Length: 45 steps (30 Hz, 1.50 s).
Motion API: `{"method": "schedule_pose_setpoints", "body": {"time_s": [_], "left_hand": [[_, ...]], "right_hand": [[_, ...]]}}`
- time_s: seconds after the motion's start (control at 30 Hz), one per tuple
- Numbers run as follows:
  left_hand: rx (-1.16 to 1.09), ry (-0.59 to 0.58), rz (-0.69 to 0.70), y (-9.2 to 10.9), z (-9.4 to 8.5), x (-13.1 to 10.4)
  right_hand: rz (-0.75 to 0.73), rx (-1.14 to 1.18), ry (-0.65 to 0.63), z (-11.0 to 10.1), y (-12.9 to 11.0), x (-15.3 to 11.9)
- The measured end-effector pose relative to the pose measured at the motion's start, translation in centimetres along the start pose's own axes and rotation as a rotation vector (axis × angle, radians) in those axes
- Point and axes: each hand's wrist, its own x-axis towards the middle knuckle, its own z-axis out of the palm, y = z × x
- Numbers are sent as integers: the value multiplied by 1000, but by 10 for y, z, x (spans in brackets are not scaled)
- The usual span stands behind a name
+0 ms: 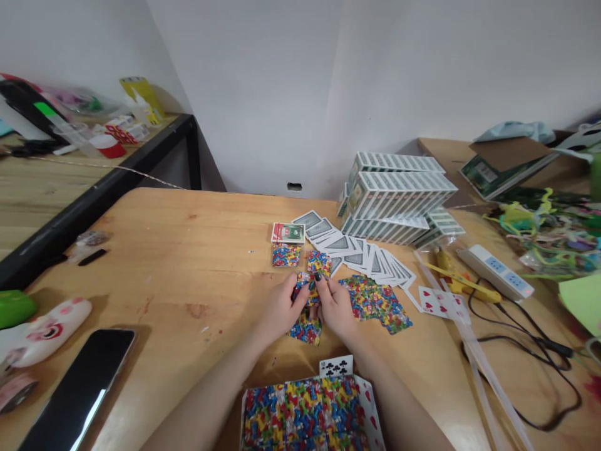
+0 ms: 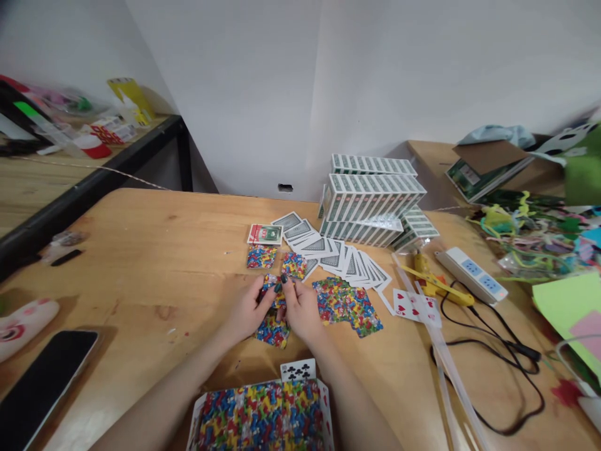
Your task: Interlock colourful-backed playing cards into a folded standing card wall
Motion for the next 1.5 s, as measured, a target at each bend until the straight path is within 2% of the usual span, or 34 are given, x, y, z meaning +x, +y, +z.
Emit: {"method": "schedule_pose_setpoints", "body": {"time_s": [0.17, 0.3, 0.37, 0.53, 0.67, 0.83, 0.97, 1.07, 1.13, 1.23, 1.33, 1.5], "left_hand": [[78, 49, 15, 6, 2, -3], [118, 74, 16, 5, 3, -3], [125, 89, -10, 3, 3, -2], [9, 39, -75, -2, -1, 3], [-85, -68, -33, -1, -5, 1], [-152, -87, -23, 2, -8, -2], [-166, -166, -11, 3, -11, -2], [-179, -211, -23, 4, -13, -2], [-192, -189, -29, 4, -13, 0], [-150, -46, -36, 3, -9, 2], [-42, 84, -46, 1, -3, 4], [26, 91, -16, 4, 0, 1]], "right_hand": [[-24, -134, 64, 1, 0, 1], [-215, -427, 232, 2, 0, 1], [-261, -504, 270, 3, 1, 2], [-159, -365, 219, 0, 2, 2], [-110, -216, 165, -3, -2, 2], [-29, -82, 96, -1, -7, 0], [-81, -68, 161, -1, -6, -1], [-129, -141, 212, -4, -3, 0], [-173, -250, 228, -5, -1, 1], [-286, -430, 175, -4, 1, 2], [-342, -504, 129, -1, 1, 2], [-290, -446, 101, 0, 0, 3]]}}
